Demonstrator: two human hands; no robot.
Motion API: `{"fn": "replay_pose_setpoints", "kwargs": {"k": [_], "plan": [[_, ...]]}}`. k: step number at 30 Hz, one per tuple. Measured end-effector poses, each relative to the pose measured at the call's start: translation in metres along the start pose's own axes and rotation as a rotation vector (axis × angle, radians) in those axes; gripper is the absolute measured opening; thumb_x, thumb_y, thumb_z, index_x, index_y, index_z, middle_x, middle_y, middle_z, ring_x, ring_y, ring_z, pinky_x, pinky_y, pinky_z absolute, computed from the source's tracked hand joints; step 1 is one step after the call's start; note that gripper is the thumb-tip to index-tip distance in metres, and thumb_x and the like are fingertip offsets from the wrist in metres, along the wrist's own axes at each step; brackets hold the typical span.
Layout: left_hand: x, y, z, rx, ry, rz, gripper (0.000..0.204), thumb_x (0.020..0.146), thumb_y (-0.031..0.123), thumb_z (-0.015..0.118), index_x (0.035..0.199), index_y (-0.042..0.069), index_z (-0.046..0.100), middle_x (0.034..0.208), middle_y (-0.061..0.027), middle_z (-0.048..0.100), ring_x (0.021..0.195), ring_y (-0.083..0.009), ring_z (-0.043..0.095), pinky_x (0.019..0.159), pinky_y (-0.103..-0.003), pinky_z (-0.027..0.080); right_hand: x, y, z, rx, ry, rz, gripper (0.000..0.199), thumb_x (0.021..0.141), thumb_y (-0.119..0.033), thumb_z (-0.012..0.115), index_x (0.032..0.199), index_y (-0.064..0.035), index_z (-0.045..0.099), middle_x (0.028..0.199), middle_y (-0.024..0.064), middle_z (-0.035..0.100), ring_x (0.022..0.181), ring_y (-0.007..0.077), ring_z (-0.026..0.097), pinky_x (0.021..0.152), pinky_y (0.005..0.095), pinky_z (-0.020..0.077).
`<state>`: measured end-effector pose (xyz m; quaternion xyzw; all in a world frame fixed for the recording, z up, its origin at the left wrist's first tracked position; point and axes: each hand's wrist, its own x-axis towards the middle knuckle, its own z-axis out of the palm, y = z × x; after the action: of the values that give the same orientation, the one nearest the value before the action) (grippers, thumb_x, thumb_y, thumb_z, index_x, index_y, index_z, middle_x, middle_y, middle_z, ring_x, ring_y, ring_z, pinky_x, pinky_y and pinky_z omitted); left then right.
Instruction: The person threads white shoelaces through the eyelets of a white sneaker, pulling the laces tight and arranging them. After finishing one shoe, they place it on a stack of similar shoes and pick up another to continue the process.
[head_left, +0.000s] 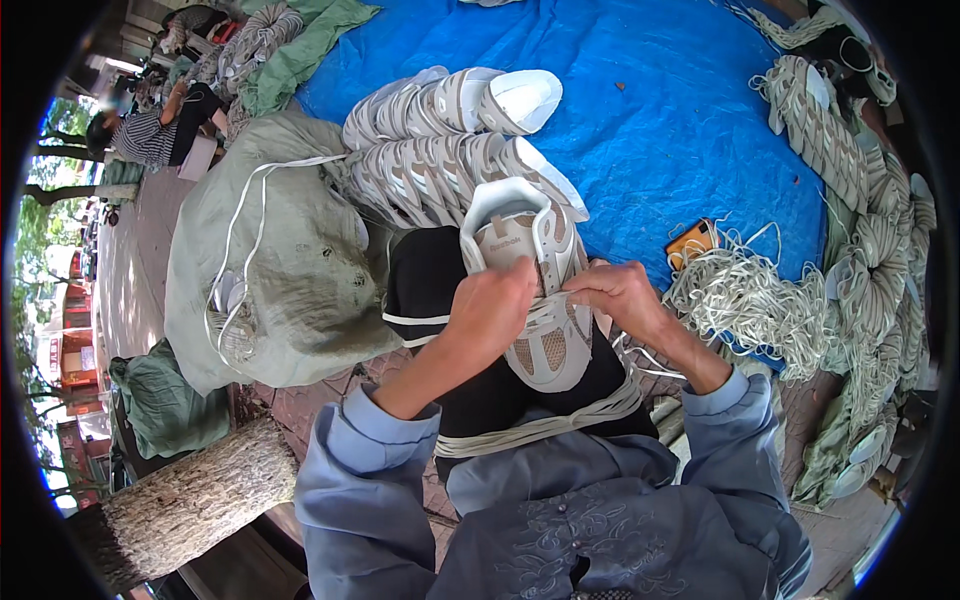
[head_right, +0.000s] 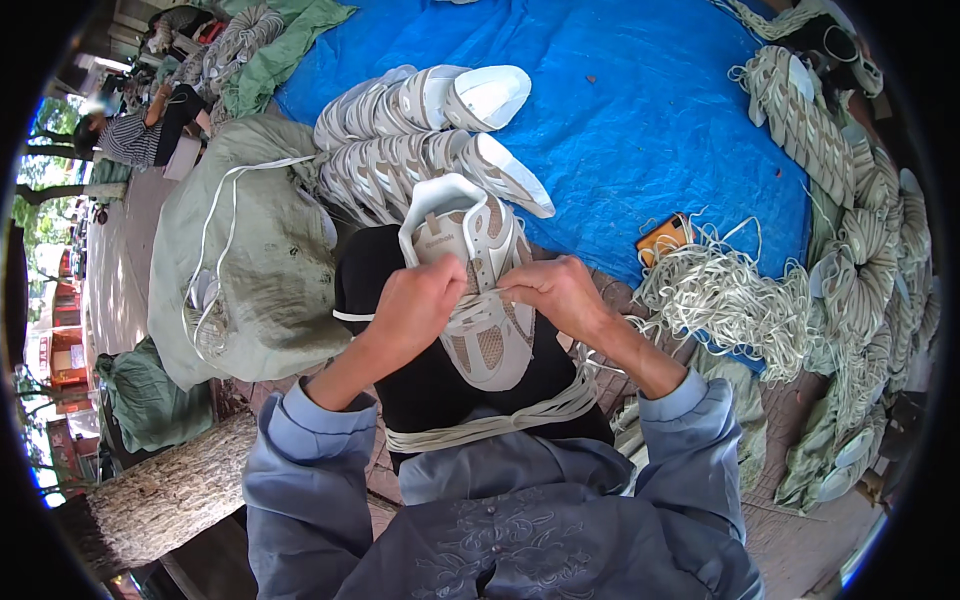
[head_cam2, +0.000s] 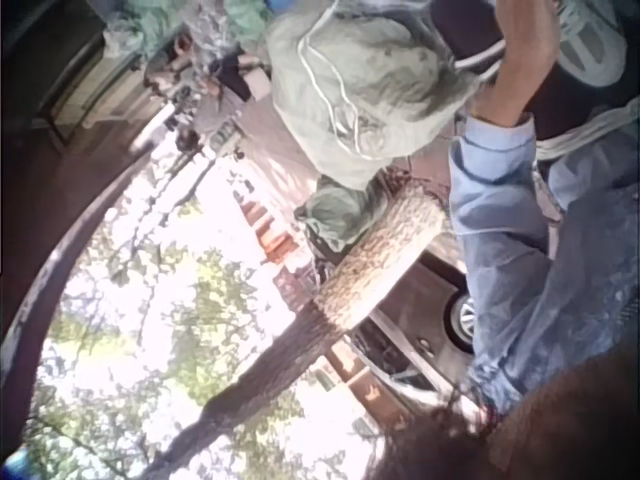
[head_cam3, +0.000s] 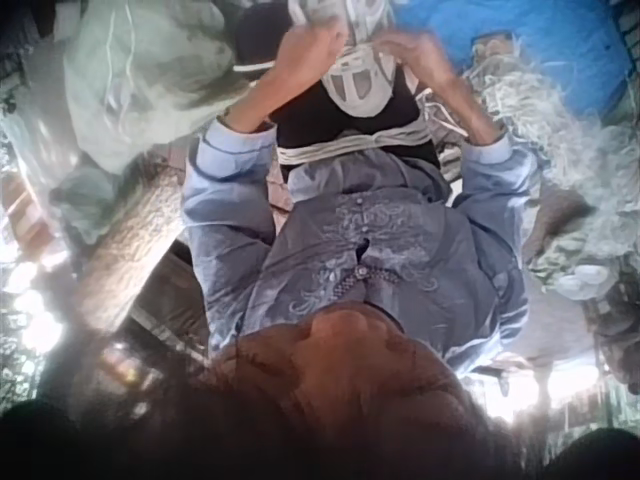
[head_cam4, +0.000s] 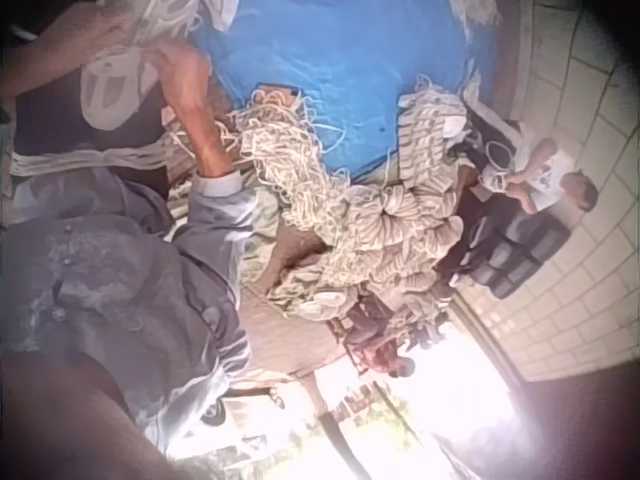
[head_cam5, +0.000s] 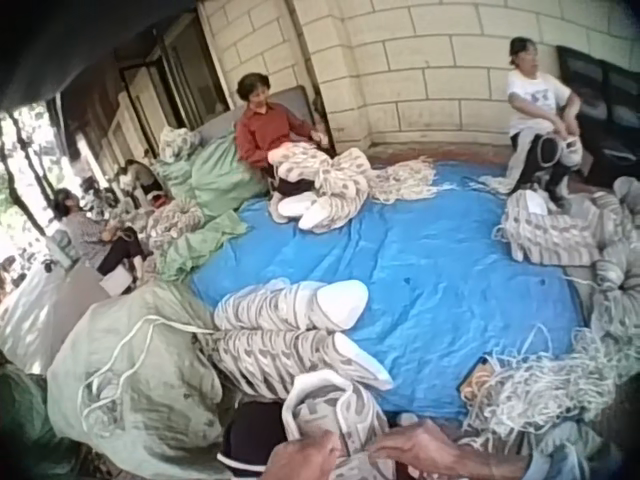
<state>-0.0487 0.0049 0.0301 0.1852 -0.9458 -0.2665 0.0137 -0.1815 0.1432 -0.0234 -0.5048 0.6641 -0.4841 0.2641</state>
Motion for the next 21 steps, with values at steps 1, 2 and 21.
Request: {"fn": "replay_pose_setpoints", "kwargs": {"k": [1,2,21], "plan": [[-0.003,-0.001,0.004,-0.006,0.003,-0.018,0.003,0.077,0.008,0.052,0.078,0.005,0.050,0.060,-0.0140,0.056,0.057,-0.0330,0.056,0.051,-0.039,0.045,0.001,0.000,0.000,-0.034,0.004,-0.032,0.011,0.067,-0.011,0.065,0.075,-0.0037,0.063,0.070,0.0083,0.062,0.060,0.0209,0.060,0.053,0.0283,0.0463],[-0.004,0.000,0.007,-0.015,0.013,-0.029,0.004,0.076,0.008,0.052,0.078,0.005,0.051,0.061,-0.0142,0.056,0.057,-0.0328,0.056,0.052,-0.039,0.045,0.001,0.000,0.000,-0.058,0.018,-0.051,0.010,0.067,-0.011,0.065,0.075,-0.0043,0.063,0.069,0.0078,0.062,0.060,0.0210,0.059,0.053,0.0284,0.0461],[0.012,-0.002,0.017,-0.187,-0.063,-0.152,0.014,0.072,0.009,0.053,0.082,0.006,0.062,0.069,-0.0136,0.060,0.066,-0.0273,0.060,0.061,-0.033,0.046,0.011,-0.004,0.019,-0.683,0.119,-0.377,0.012,0.058,-0.009,0.060,0.056,-0.0064,0.049,0.057,0.0056,0.048,0.053,0.0200,0.054,0.045,0.0328,0.0429]]}}
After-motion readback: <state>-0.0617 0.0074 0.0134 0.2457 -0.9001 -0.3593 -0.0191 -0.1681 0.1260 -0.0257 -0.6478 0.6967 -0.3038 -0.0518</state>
